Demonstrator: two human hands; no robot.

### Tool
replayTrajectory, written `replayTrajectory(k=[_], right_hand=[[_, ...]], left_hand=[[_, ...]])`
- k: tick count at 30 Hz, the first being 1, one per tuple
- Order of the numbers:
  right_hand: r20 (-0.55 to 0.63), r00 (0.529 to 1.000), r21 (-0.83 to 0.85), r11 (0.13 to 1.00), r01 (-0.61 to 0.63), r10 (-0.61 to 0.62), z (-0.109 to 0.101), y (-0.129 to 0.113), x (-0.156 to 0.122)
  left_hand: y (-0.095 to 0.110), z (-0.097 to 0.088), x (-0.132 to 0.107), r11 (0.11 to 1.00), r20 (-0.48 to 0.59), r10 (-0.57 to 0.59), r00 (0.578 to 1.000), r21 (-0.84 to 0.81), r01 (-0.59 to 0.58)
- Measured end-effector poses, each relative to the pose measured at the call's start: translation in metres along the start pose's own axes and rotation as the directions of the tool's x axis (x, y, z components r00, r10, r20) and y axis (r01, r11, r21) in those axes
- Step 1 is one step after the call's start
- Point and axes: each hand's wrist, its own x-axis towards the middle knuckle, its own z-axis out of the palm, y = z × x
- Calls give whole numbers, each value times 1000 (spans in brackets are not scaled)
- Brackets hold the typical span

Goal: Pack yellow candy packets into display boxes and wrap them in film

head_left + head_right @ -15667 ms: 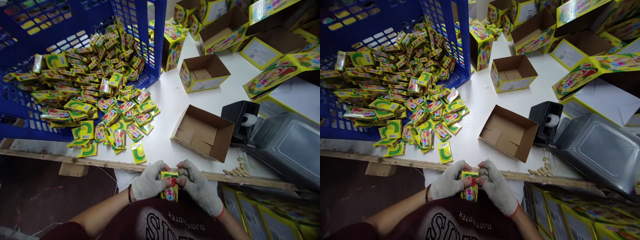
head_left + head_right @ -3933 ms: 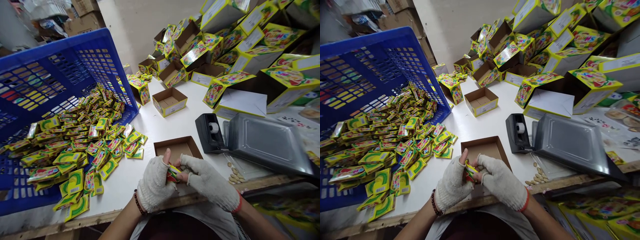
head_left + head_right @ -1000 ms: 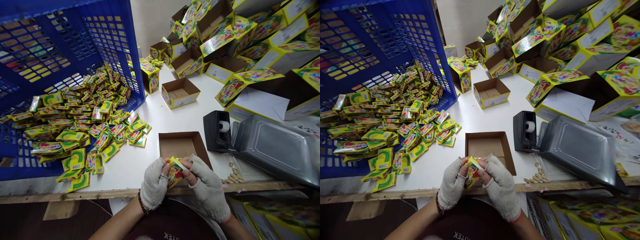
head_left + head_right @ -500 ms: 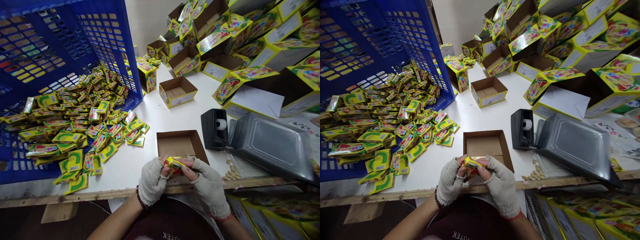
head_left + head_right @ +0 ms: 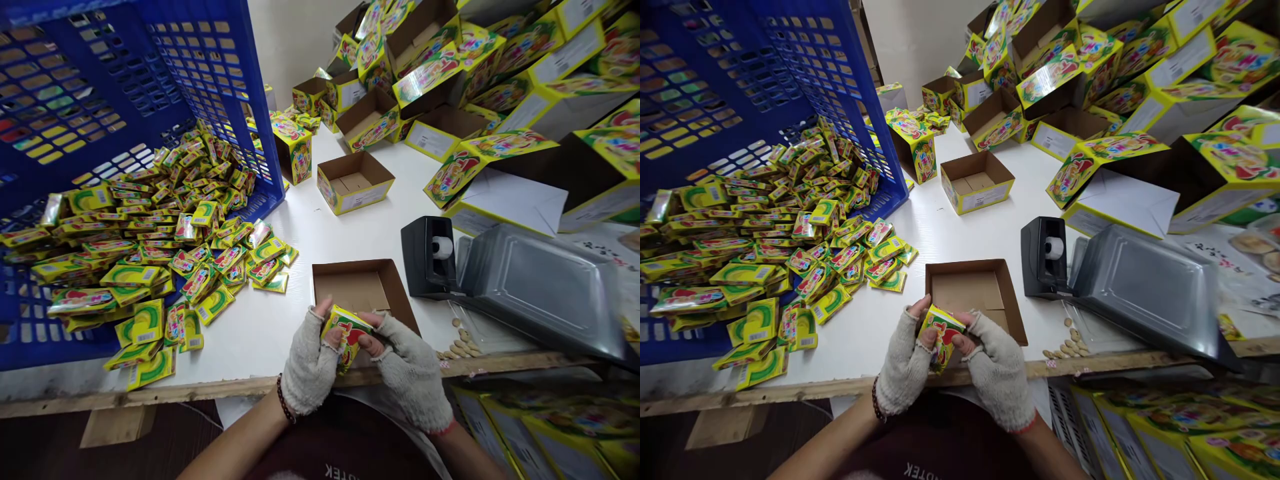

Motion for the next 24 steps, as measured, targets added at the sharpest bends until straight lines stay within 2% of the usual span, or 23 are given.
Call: replayTrajectory(k=[4, 6, 9, 12, 14, 16, 21, 24], right_hand=[[81, 996, 44, 999, 20, -24, -12, -4, 6], [217, 974, 26, 998, 62, -66, -20, -6, 7], [428, 882, 71, 980, 186, -198, -29, -10, 9], [500, 785, 84, 922, 378, -367, -36, -15, 13], [547, 725, 50, 880, 472, -420, -39, -19, 16], [591, 682, 28, 855, 517, -431, -41, -23, 19], [552, 644, 10, 777, 629, -529, -44, -31, 24], [554, 604, -13, 719, 695, -573, -46, -30, 24]], left_hand=[[9, -17, 5, 993, 219, -50, 975, -95, 72], [13, -28, 7, 975, 349, -98, 932, -157, 161], [13, -38, 6, 917, 507, -147, 849, -251, 309], [9, -41, 4, 855, 596, -184, 781, -295, 426], [7, -41, 5, 827, 630, -207, 749, -296, 478], [7, -41, 6, 825, 637, -206, 743, -295, 481], [11, -43, 8, 884, 610, -181, 772, -243, 399], [14, -44, 8, 931, 588, -160, 793, -177, 319]])
